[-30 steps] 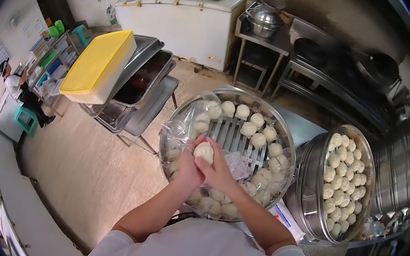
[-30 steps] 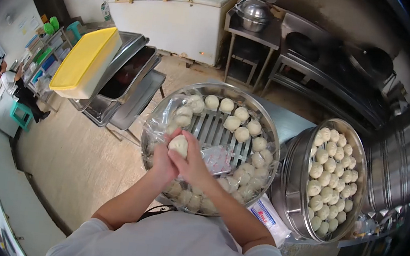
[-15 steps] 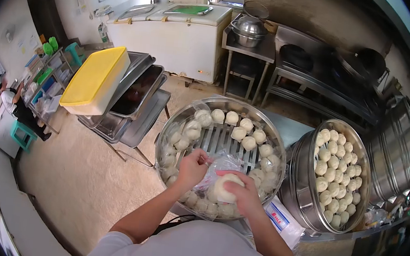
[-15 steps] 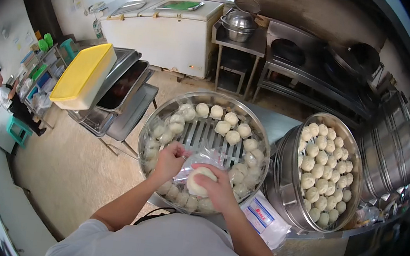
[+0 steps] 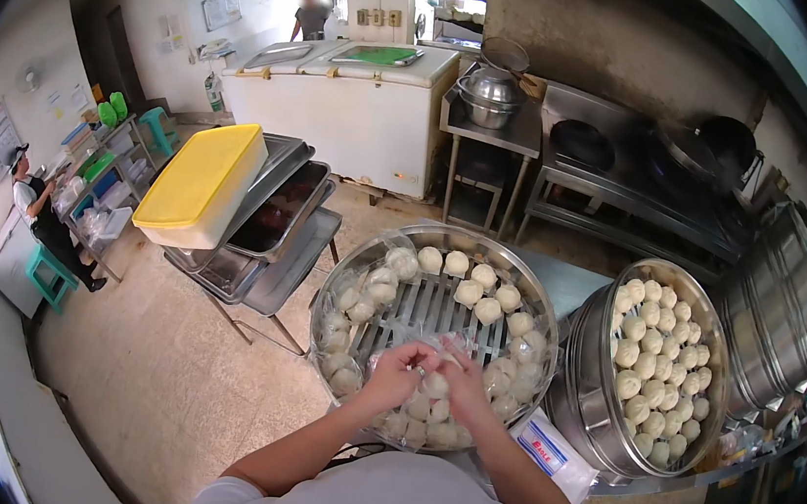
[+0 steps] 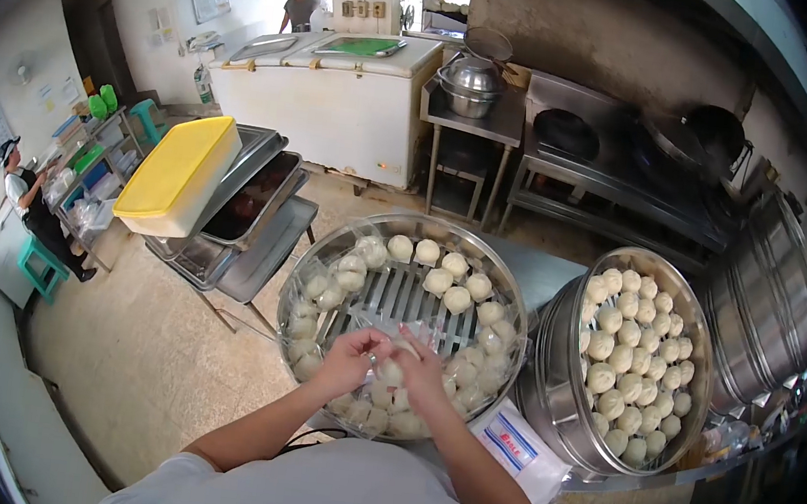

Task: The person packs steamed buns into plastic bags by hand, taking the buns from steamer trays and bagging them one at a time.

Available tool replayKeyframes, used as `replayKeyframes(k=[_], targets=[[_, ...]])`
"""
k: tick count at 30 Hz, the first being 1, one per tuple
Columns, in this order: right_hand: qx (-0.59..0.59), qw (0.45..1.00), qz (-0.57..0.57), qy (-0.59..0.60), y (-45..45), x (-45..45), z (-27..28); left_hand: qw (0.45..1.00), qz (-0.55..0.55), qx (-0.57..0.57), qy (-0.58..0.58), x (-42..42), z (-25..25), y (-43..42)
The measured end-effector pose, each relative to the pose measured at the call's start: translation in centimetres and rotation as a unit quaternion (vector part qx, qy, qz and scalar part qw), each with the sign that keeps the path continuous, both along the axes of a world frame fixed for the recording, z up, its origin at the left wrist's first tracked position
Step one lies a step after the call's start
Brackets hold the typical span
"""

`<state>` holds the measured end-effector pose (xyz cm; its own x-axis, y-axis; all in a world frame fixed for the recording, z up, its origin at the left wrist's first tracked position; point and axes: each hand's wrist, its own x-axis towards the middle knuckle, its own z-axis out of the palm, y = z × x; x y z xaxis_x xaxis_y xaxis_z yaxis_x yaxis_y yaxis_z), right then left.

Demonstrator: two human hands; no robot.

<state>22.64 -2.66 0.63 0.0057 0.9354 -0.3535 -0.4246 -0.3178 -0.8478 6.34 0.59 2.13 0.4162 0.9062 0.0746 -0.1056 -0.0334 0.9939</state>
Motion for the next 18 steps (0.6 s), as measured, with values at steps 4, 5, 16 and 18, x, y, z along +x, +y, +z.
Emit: replayKeyframes(k=[4, 5, 16, 18], targets=[[0.046, 0.992, -0.099, 0.068, 0.4, -1.4, -1.2, 0.959, -0.034, 0.245, 0.137, -0.8, 2.0, -0.6], [0.044, 0.984, -0.116, 0.131, 0.3, -1.6, -1.2, 0.947, -0.007, 0.279, 0.157, -1.0, 2.2, -0.5], [0.011, 0.973, -0.178, 0.146, 1.8, -0.6, 0.1, 0.92, 0.014, 0.346, 0.184, 1.1, -0.8, -2.0], [0.059, 0.976, -0.21, -0.025, 1.7, -1.3, -1.3, 0.912, -0.036, 0.346, 0.216, 0.6, -1.7, -2.1]])
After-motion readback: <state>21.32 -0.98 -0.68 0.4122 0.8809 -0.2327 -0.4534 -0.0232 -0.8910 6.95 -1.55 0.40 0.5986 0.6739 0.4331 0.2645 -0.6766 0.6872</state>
